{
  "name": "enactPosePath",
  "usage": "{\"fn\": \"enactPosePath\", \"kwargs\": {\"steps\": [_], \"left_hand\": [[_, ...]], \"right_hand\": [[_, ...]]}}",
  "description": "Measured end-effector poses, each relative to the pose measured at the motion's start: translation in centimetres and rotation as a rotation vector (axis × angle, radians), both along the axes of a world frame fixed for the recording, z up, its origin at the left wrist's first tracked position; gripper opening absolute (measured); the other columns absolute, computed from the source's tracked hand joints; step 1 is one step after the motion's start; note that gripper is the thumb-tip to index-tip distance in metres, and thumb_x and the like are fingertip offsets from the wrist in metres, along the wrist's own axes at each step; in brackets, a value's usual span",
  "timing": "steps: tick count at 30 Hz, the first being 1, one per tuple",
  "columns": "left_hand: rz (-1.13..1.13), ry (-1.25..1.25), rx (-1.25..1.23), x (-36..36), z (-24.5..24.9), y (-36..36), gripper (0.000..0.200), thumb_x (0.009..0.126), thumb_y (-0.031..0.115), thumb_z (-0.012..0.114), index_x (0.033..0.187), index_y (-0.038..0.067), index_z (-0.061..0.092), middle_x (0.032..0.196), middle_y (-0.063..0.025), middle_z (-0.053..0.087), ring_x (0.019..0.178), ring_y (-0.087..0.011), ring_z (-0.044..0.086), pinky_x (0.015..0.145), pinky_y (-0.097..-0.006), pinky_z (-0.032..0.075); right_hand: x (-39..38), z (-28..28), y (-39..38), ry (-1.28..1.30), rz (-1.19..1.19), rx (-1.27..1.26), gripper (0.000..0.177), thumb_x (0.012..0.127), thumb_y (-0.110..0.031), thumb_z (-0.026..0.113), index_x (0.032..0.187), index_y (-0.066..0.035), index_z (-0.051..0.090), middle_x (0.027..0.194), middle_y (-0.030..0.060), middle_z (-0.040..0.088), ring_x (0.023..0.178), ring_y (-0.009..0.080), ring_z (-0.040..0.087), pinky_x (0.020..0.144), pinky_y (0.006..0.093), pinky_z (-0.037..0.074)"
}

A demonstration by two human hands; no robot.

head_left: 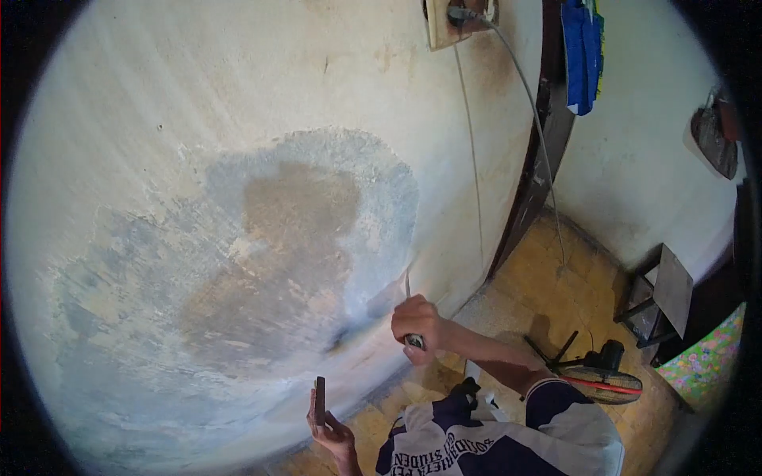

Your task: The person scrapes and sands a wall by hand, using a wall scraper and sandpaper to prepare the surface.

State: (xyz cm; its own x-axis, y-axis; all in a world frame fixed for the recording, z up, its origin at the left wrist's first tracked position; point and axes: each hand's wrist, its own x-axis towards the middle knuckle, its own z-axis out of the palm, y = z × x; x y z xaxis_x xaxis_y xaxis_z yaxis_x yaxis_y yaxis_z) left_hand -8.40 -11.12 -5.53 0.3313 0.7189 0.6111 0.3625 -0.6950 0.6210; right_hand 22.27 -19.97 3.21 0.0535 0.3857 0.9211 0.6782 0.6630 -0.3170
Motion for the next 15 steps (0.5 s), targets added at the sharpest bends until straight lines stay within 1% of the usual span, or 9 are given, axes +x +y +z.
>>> {"fn": "enactPosePath", "kwargs": {"steps": [1,3,5,8,9,11,13,14,15], "left_hand": [[-0.008,-0.032,-0.027,-0.1,-0.9,0.3,0.016,0.093,-0.004,0.047,0.104,-0.005,0.058,0.095,-0.0196,0.063,0.084,-0.0314,0.059,0.077,-0.0344,0.046],[-0.033,0.016,-0.067,-0.8,-2.1,0.7,0.021,0.093,-0.003,0.046,0.112,-0.004,0.056,0.106,-0.0210,0.061,0.093,-0.0351,0.058,0.082,-0.0380,0.046],[-0.069,0.178,-0.094,-1.3,-1.8,0.6,0.038,0.093,-0.002,0.044,0.129,-0.002,0.054,0.130,-0.0236,0.057,0.112,-0.0424,0.057,0.092,-0.0458,0.045],[-0.068,0.155,-0.194,-1.3,-2.3,0.4,0.038,0.094,-0.001,0.043,0.130,-0.001,0.053,0.131,-0.0238,0.057,0.113,-0.0422,0.057,0.091,-0.0462,0.045],[-0.072,0.155,-0.197,-1.3,-2.4,0.2,0.038,0.094,-0.001,0.043,0.130,-0.001,0.054,0.131,-0.0238,0.057,0.113,-0.0422,0.057,0.091,-0.0463,0.045],[-0.095,0.164,-0.090,-1.0,-1.7,0.7,0.037,0.094,-0.002,0.043,0.130,-0.001,0.054,0.131,-0.0239,0.057,0.112,-0.0421,0.057,0.091,-0.0465,0.045],[-0.077,-0.040,-0.011,-1.0,-4.8,2.1,0.016,0.093,-0.002,0.049,0.108,-0.005,0.054,0.101,-0.0211,0.058,0.089,-0.0377,0.056,0.078,-0.0411,0.045],[-0.048,0.015,-0.011,-1.0,-4.2,1.8,0.013,0.092,-0.002,0.050,0.104,-0.005,0.054,0.095,-0.0198,0.058,0.085,-0.0350,0.055,0.075,-0.0402,0.045],[-0.020,0.070,-0.010,-0.9,-3.5,1.4,0.010,0.092,-0.003,0.051,0.100,-0.006,0.055,0.089,-0.0185,0.058,0.081,-0.0322,0.055,0.072,-0.0393,0.044]], "right_hand": [[0.0,0.5,-0.2,-0.001,-0.014,0.009,0.029,0.078,-0.028,0.049,0.056,-0.011,0.044,0.052,0.0024,0.042,0.043,0.0212,0.045,0.040,0.0324,0.034],[-1.2,3.3,-1.7,-0.152,0.009,0.013,0.024,0.071,-0.027,0.059,0.059,-0.010,0.046,0.054,0.0028,0.043,0.046,0.0232,0.046,0.042,0.0346,0.035],[-2.0,4.2,-2.0,-0.223,0.073,0.031,0.024,0.064,-0.027,0.064,0.060,-0.010,0.048,0.055,0.0029,0.043,0.049,0.0243,0.047,0.044,0.0366,0.036],[1.6,0.9,1.1,-0.059,-0.065,0.069,0.025,0.066,-0.021,0.060,0.055,-0.009,0.042,0.051,0.0050,0.042,0.042,0.0236,0.045,0.039,0.0344,0.035],[2.5,1.0,1.1,-0.028,-0.121,0.047,0.025,0.063,-0.021,0.064,0.056,-0.008,0.043,0.051,0.0054,0.044,0.043,0.0250,0.046,0.041,0.0349,0.036],[1.8,-4.0,-0.7,-0.414,-0.246,-0.396,0.026,0.062,-0.021,0.065,0.056,-0.008,0.043,0.051,0.0053,0.043,0.043,0.0252,0.046,0.041,0.0352,0.036],[0.6,0.0,-1.1,-0.235,-0.092,-0.059,0.022,0.060,-0.021,0.063,0.056,-0.010,0.044,0.052,0.0045,0.044,0.045,0.0245,0.047,0.042,0.0359,0.037],[-0.1,2.0,-1.3,-0.176,-0.024,0.111,0.021,0.060,-0.021,0.062,0.056,-0.010,0.045,0.053,0.0041,0.044,0.046,0.0242,0.048,0.043,0.0363,0.037],[0.6,2.1,-1.0,-0.152,-0.037,0.067,0.019,0.058,-0.021,0.060,0.057,-0.011,0.045,0.054,0.0038,0.046,0.048,0.0248,0.050,0.046,0.0370,0.038]]}}
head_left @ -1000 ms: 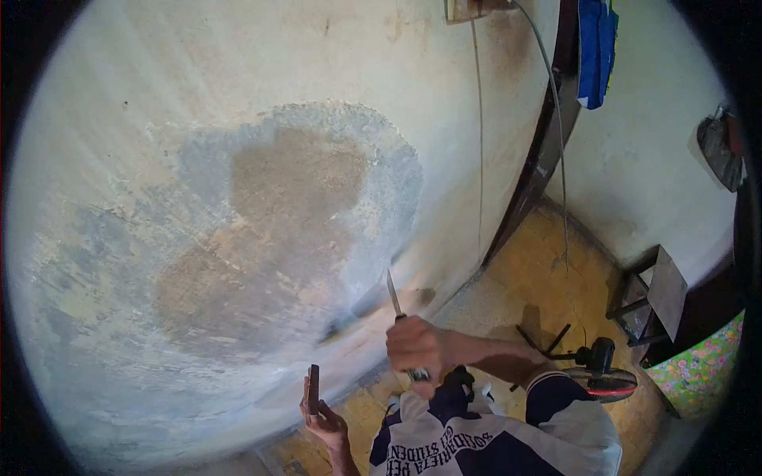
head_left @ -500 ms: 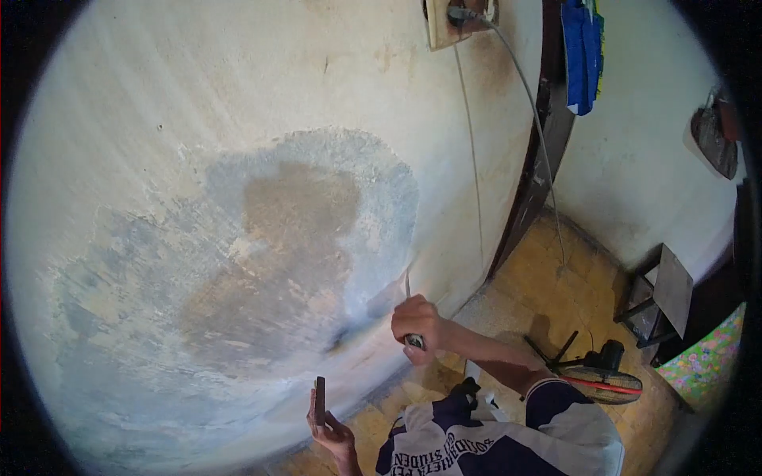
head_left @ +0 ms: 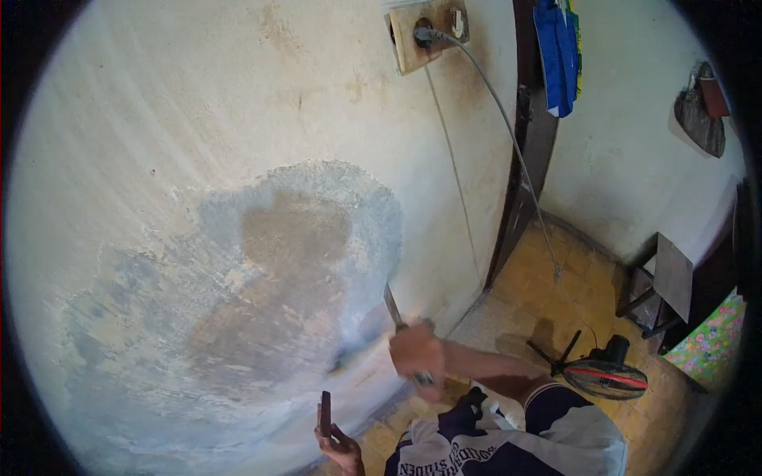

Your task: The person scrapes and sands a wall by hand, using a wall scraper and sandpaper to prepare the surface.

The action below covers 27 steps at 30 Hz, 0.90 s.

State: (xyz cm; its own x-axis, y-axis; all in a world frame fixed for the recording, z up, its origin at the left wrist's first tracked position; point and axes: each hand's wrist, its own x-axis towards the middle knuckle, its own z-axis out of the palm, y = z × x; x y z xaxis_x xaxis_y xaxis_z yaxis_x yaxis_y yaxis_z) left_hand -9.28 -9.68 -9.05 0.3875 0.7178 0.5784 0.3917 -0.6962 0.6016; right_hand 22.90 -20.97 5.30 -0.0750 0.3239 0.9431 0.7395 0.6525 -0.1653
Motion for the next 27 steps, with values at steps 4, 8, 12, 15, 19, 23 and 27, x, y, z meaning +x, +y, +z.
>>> {"fn": "enactPosePath", "kwargs": {"steps": [4,8,12,15,19,23,27], "left_hand": [[-0.040,-0.097,0.013,0.2,0.6,0.2,0.005,0.091,-0.004,0.053,0.094,-0.005,0.056,0.079,-0.0170,0.058,0.073,-0.0294,0.054,0.066,-0.0381,0.043],[0.055,-0.199,-0.119,0.5,-0.9,0.0,0.006,0.091,-0.006,0.051,0.094,-0.005,0.056,0.079,-0.0188,0.058,0.071,-0.0317,0.054,0.066,-0.0380,0.043],[-0.042,0.117,-0.060,1.4,2.6,-0.3,0.034,0.091,-0.004,0.041,0.120,0.001,0.059,0.115,-0.0190,0.061,0.107,-0.0351,0.056,0.089,-0.0417,0.044],[-0.071,0.098,-0.118,1.1,2.4,-0.6,0.043,0.092,-0.002,0.038,0.129,0.003,0.059,0.128,-0.0187,0.061,0.118,-0.0381,0.057,0.095,-0.0436,0.044],[-0.108,0.005,-0.050,2.5,3.6,-0.7,0.041,0.090,-0.004,0.041,0.127,0.001,0.058,0.129,-0.0205,0.060,0.114,-0.0408,0.058,0.092,-0.0449,0.045],[-0.140,-0.001,0.048,3.4,5.0,-0.6,0.036,0.090,-0.006,0.045,0.124,-0.001,0.055,0.127,-0.0236,0.059,0.108,-0.0424,0.060,0.089,-0.0459,0.046],[-0.178,0.046,0.053,3.5,5.7,-0.2,0.032,0.090,-0.009,0.046,0.121,-0.002,0.052,0.126,-0.0260,0.058,0.106,-0.0438,0.059,0.086,-0.0469,0.048]], "right_hand": [[1.7,-1.5,0.4,0.162,0.003,0.010,0.015,0.065,-0.014,0.056,0.055,-0.011,0.046,0.050,0.0025,0.044,0.042,0.0201,0.047,0.039,0.0350,0.035],[-0.3,1.0,-0.3,0.039,0.174,0.069,0.026,0.079,-0.021,0.051,0.056,-0.010,0.044,0.052,0.0023,0.042,0.044,0.0223,0.046,0.041,0.0339,0.035],[0.8,0.3,0.8,0.017,0.119,-0.016,0.026,0.078,-0.025,0.050,0.059,-0.008,0.043,0.055,0.0036,0.040,0.047,0.0236,0.044,0.044,0.0361,0.034],[-0.4,0.4,-0.1,0.135,0.147,0.011,0.031,0.081,-0.031,0.054,0.062,-0.008,0.044,0.054,0.0034,0.039,0.046,0.0231,0.043,0.044,0.0367,0.033],[-2.5,0.1,-2.7,0.279,0.193,-0.340,0.033,0.086,-0.032,0.060,0.073,-0.004,0.051,0.074,0.0092,0.051,0.068,0.0266,0.054,0.059,0.0382,0.043],[-4.5,0.0,-4.6,0.582,0.139,-0.882,0.028,0.085,-0.028,0.070,0.085,-0.001,0.061,0.100,0.0113,0.056,0.096,0.0269,0.056,0.080,0.0371,0.046],[-3.9,0.5,-7.8,0.489,0.048,-0.764,0.041,0.078,-0.029,0.080,0.105,-0.001,0.066,0.106,0.0093,0.056,0.098,0.0278,0.057,0.088,0.0395,0.045]]}}
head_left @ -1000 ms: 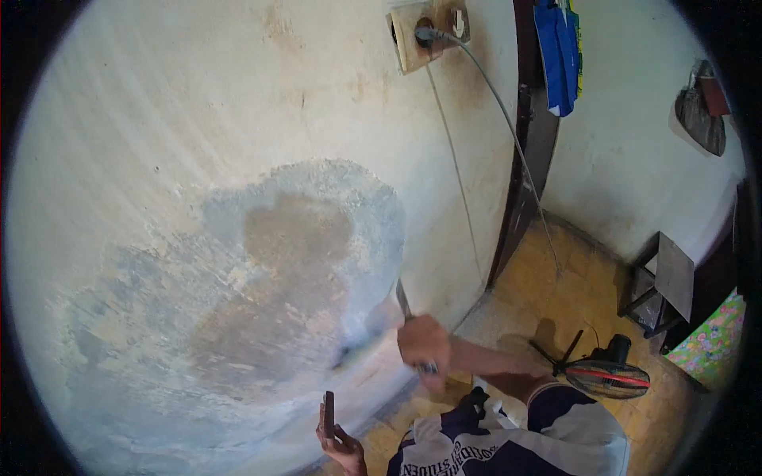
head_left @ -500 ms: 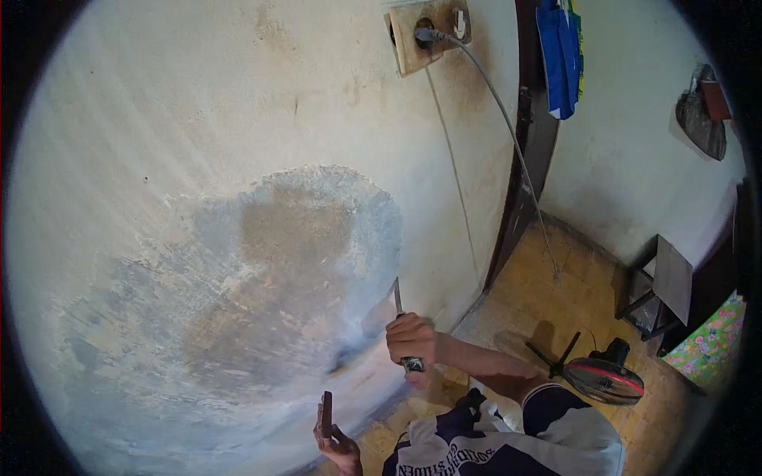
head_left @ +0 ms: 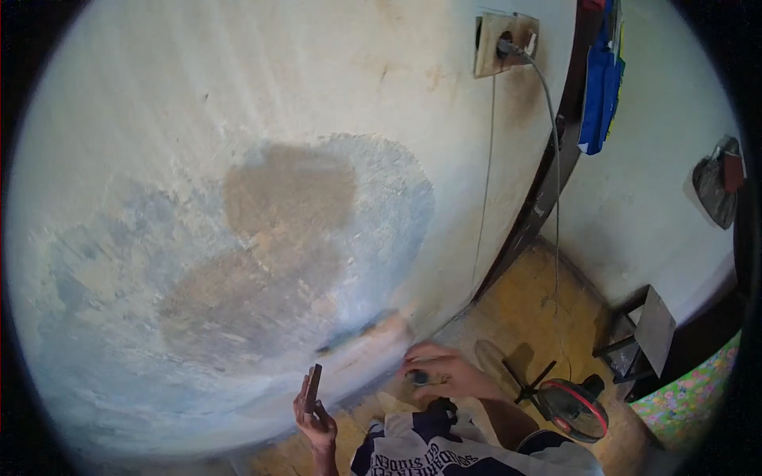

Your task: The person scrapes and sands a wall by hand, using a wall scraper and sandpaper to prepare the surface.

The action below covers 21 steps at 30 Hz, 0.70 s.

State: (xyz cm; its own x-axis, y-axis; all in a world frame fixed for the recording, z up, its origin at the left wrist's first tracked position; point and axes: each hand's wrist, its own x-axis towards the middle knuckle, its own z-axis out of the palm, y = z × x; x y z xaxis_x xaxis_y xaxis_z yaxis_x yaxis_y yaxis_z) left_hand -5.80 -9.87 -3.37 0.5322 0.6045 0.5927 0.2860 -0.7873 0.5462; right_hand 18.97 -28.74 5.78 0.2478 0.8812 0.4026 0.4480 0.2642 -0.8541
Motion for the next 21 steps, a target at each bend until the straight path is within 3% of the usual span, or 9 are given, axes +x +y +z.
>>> {"fn": "enactPosePath", "kwargs": {"steps": [1,3,6,9,13,16,19,21], "left_hand": [[-0.020,-0.001,0.009,0.1,0.2,0.2,0.032,0.090,-0.009,0.046,0.121,-0.002,0.051,0.126,-0.0259,0.058,0.107,-0.0435,0.059,0.087,-0.0469,0.048],[-0.070,-0.005,0.051,-0.3,0.2,0.7,0.032,0.090,-0.009,0.045,0.121,-0.003,0.052,0.126,-0.0253,0.059,0.108,-0.0429,0.059,0.088,-0.0459,0.047],[-0.067,-0.059,0.035,-0.5,0.1,0.9,0.032,0.090,-0.008,0.046,0.122,-0.003,0.053,0.126,-0.0244,0.059,0.109,-0.0416,0.059,0.089,-0.0448,0.047],[-0.075,-0.088,-0.009,-0.7,-0.3,1.1,0.032,0.091,-0.007,0.045,0.121,-0.003,0.055,0.126,-0.0236,0.060,0.110,-0.0402,0.059,0.089,-0.0433,0.047],[-0.116,-0.053,-0.033,-1.1,0.6,1.5,0.031,0.092,-0.005,0.046,0.121,-0.003,0.056,0.126,-0.0235,0.060,0.109,-0.0396,0.060,0.089,-0.0424,0.048],[-0.124,-0.082,0.011,-2.2,-0.5,2.2,0.031,0.093,-0.004,0.045,0.122,-0.001,0.055,0.126,-0.0229,0.060,0.109,-0.0389,0.059,0.089,-0.0425,0.047],[-0.091,-0.033,-0.042,-3.4,0.4,2.2,0.032,0.095,-0.001,0.044,0.125,0.000,0.055,0.126,-0.0228,0.060,0.109,-0.0389,0.060,0.089,-0.0430,0.047],[-0.103,-0.040,-0.033,-4.3,0.9,2.5,0.032,0.096,0.002,0.043,0.126,-0.001,0.055,0.126,-0.0228,0.060,0.109,-0.0391,0.059,0.090,-0.0432,0.047]], "right_hand": [[0.5,0.9,-1.9,-0.134,-0.182,0.070,0.047,0.074,-0.026,0.084,0.111,-0.002,0.068,0.108,0.0085,0.056,0.097,0.0243,0.057,0.085,0.0394,0.047],[1.4,-2.3,-3.8,0.050,-0.573,0.406,0.040,0.075,-0.017,0.083,0.106,-0.003,0.062,0.104,0.0088,0.056,0.095,0.0210,0.057,0.077,0.0379,0.050],[1.2,-1.7,-4.4,0.374,-0.934,0.549,0.041,0.077,-0.013,0.079,0.104,-0.008,0.050,0.097,0.0101,0.057,0.083,0.0194,0.058,0.069,0.0355,0.051],[0.0,-3.3,-4.8,0.643,-0.832,0.370,0.039,0.083,-0.013,0.071,0.104,-0.013,0.039,0.087,0.0095,0.056,0.070,0.0183,0.056,0.061,0.0311,0.048],[-3.7,-6.0,-3.4,1.060,-0.544,0.367,0.021,0.096,-0.021,0.054,0.114,-0.015,0.045,0.079,0.0081,0.053,0.057,0.0162,0.052,0.052,0.0268,0.043],[-8.1,-8.0,-1.1,1.240,-0.572,0.125,0.026,0.099,-0.021,0.051,0.124,-0.015,0.044,0.071,0.0051,0.050,0.053,0.0143,0.049,0.049,0.0279,0.041],[-10.8,-8.1,2.5,1.307,-0.489,-0.045,0.038,0.099,-0.023,0.050,0.134,-0.016,0.037,0.069,0.0044,0.051,0.052,0.0134,0.048,0.047,0.0298,0.041],[-9.3,-8.7,5.5,1.202,-0.483,0.016,0.036,0.100,-0.026,0.051,0.133,-0.017,0.040,0.068,0.0040,0.050,0.051,0.0129,0.047,0.047,0.0286,0.040]]}}
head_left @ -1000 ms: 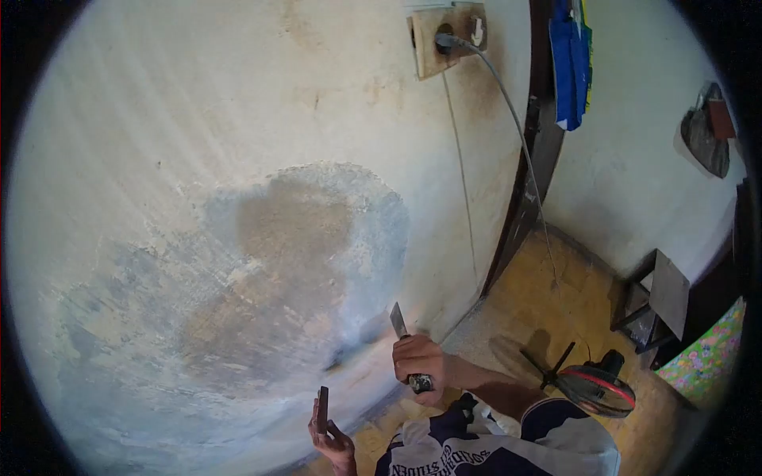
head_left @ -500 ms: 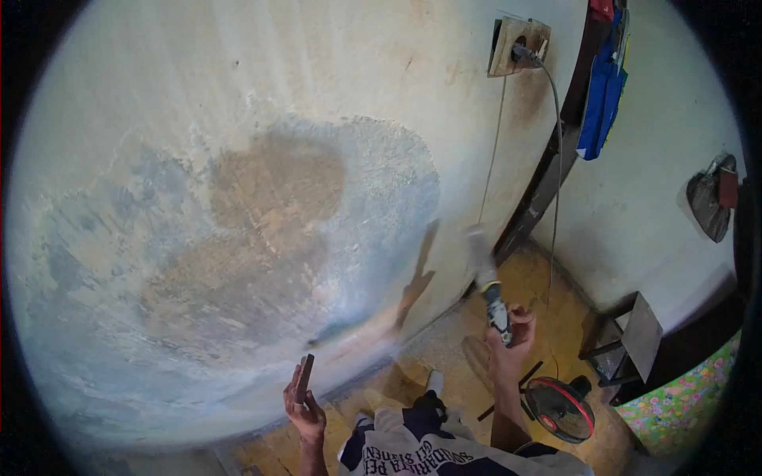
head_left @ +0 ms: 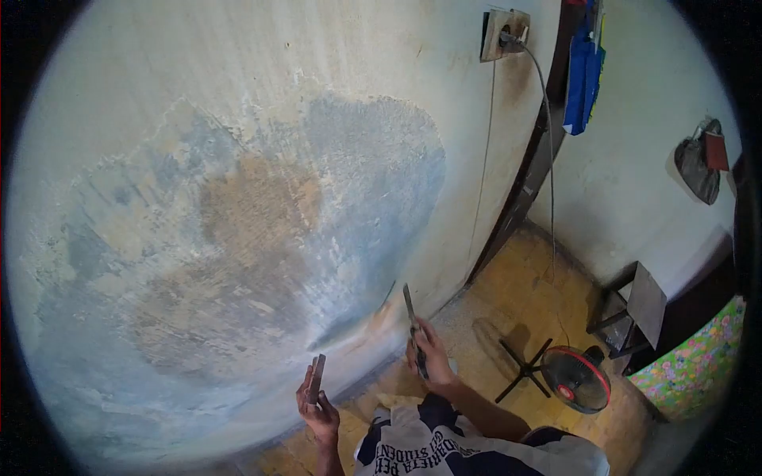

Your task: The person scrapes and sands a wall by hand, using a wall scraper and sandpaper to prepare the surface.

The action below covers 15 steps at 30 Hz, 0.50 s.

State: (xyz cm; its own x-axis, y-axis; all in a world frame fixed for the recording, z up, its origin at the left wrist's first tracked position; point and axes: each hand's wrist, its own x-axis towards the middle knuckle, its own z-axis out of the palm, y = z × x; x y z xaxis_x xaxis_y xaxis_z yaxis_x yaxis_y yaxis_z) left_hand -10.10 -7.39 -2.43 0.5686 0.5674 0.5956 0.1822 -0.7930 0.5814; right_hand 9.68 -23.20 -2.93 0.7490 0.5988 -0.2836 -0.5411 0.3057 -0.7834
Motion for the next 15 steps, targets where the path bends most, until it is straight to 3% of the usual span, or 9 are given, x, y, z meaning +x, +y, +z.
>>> {"fn": "enactPosePath", "kwargs": {"steps": [1,4,7,8,11,12,15], "left_hand": [[-0.006,-0.003,0.001,-0.5,0.1,0.1,0.032,0.097,0.003,0.043,0.126,-0.001,0.055,0.126,-0.0229,0.060,0.110,-0.0391,0.059,0.090,-0.0434,0.047],[0.013,-0.009,-0.025,-2.5,-0.8,0.7,0.031,0.098,0.005,0.043,0.126,-0.001,0.056,0.126,-0.0230,0.060,0.109,-0.0395,0.059,0.090,-0.0435,0.047],[0.047,-0.002,0.003,-4.5,-0.6,1.4,0.031,0.098,0.004,0.044,0.126,-0.001,0.056,0.125,-0.0230,0.060,0.109,-0.0399,0.059,0.090,-0.0440,0.047],[0.061,0.011,0.018,-5.1,-1.0,1.8,0.031,0.097,0.003,0.044,0.126,-0.002,0.055,0.123,-0.0238,0.061,0.107,-0.0407,0.059,0.089,-0.0445,0.047],[0.084,-0.011,-0.058,-6.5,-2.8,2.4,0.033,0.098,0.006,0.041,0.127,0.000,0.056,0.126,-0.0232,0.060,0.110,-0.0403,0.058,0.091,-0.0444,0.045],[0.121,0.035,-0.057,-6.7,-2.5,2.4,0.032,0.099,0.008,0.041,0.126,-0.001,0.056,0.126,-0.0231,0.060,0.109,-0.0405,0.059,0.091,-0.0444,0.045],[0.071,0.022,-0.040,-6.8,-2.1,2.4,0.030,0.100,0.009,0.041,0.123,-0.002,0.057,0.125,-0.0225,0.061,0.110,-0.0397,0.058,0.091,-0.0445,0.045]], "right_hand": [[1.3,-0.3,1.2,-0.057,-0.010,0.009,0.035,0.100,-0.028,0.051,0.132,-0.018,0.042,0.067,0.0038,0.049,0.050,0.0126,0.046,0.047,0.0280,0.040],[4.6,-0.2,3.8,0.102,-0.185,0.005,0.032,0.100,-0.031,0.051,0.129,-0.019,0.043,0.066,0.0026,0.048,0.049,0.0128,0.044,0.047,0.0282,0.038],[2.3,2.5,1.9,0.211,-0.033,0.159,0.027,0.101,-0.030,0.049,0.126,-0.020,0.044,0.065,0.0012,0.046,0.048,0.0135,0.043,0.046,0.0288,0.037],[0.6,4.6,1.6,0.201,-0.006,0.111,0.016,0.102,-0.029,0.048,0.114,-0.019,0.046,0.064,0.0004,0.044,0.048,0.0149,0.045,0.046,0.0296,0.036],[0.4,4.1,2.8,0.265,0.067,0.104,0.014,0.102,-0.030,0.047,0.101,-0.016,0.045,0.063,0.0013,0.045,0.047,0.0164,0.045,0.045,0.0298,0.035],[1.5,2.4,4.4,0.161,-0.079,0.052,0.022,0.101,-0.031,0.048,0.090,-0.014,0.040,0.063,0.0018,0.044,0.046,0.0166,0.044,0.045,0.0309,0.033],[4.8,0.7,5.3,0.366,-0.234,0.089,0.023,0.101,-0.030,0.047,0.088,-0.013,0.040,0.062,0.0016,0.044,0.046,0.0161,0.043,0.044,0.0317,0.032]]}}
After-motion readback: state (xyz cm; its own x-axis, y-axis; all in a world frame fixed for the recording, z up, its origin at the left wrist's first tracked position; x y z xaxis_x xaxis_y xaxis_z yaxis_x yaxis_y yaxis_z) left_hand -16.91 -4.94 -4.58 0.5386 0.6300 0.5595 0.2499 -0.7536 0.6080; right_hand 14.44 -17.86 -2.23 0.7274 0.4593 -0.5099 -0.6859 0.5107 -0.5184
